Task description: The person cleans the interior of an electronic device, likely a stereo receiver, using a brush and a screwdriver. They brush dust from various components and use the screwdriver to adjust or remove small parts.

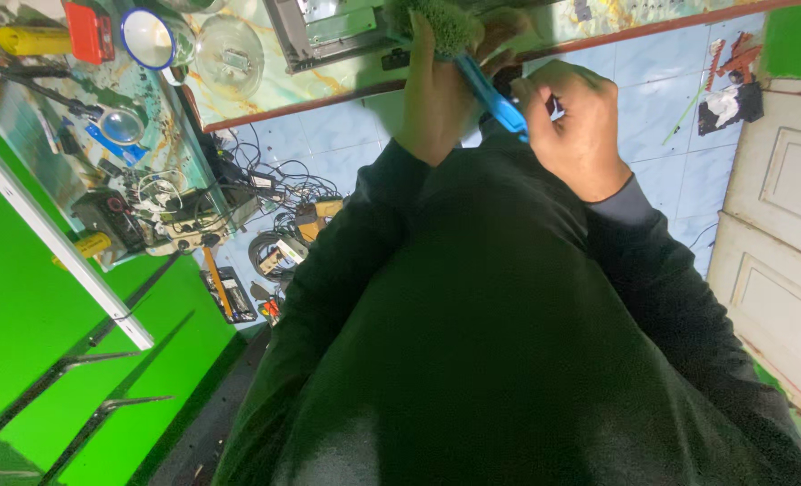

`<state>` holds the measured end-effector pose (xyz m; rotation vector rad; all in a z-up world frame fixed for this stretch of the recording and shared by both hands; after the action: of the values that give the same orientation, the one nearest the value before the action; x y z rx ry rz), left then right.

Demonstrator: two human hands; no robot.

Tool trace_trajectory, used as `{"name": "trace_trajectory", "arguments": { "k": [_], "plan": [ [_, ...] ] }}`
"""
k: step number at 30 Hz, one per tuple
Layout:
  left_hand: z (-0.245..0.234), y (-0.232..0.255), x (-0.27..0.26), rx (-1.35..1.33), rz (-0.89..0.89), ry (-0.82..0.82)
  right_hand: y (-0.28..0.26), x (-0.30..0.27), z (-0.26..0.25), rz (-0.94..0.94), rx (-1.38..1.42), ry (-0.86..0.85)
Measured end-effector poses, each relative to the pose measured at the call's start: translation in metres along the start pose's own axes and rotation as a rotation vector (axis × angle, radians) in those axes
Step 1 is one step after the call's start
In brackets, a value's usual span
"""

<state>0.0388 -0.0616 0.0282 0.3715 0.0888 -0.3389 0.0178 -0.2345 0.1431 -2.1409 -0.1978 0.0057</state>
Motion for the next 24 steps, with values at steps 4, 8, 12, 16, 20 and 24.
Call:
{"name": "trace_trajectory", "arguments": {
  "k": [4,8,12,16,20,24],
  "plan": [
    [-0.002,0.009,0.003,0.323,0.001,0.159,0.013,0.002,-0.006,0.061,0.146,-0.014],
    [0.029,0.016,0.011,0.703,0.063,0.057,0.026,0.011,-0.020,0.028,0.060,-0.001],
    [0.048,0.010,0.031,1.052,0.031,0.140,0.041,0.030,-0.042,-0.011,0.012,0.029],
    [0.040,-0.014,0.064,1.258,0.063,0.204,0.072,0.056,-0.068,0.012,0.243,-0.036],
    [0.052,-0.032,0.093,1.410,0.404,-0.071,0.117,0.090,-0.101,0.015,0.021,-0.128],
    [0.055,-0.063,0.120,1.298,0.304,0.095,0.172,0.117,-0.128,-0.124,-0.008,-0.178]
  ]
}}
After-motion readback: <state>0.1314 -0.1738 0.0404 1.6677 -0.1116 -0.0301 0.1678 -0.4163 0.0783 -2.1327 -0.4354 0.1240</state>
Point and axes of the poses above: each hand's wrist, its own x-axis towards the middle knuckle, its own z-axis out of the palm, y = z × x, the point moved 3 cm from there along x, towards the middle knuckle, and after that the axes turned 6 degrees about z, right-handed, at the moved point
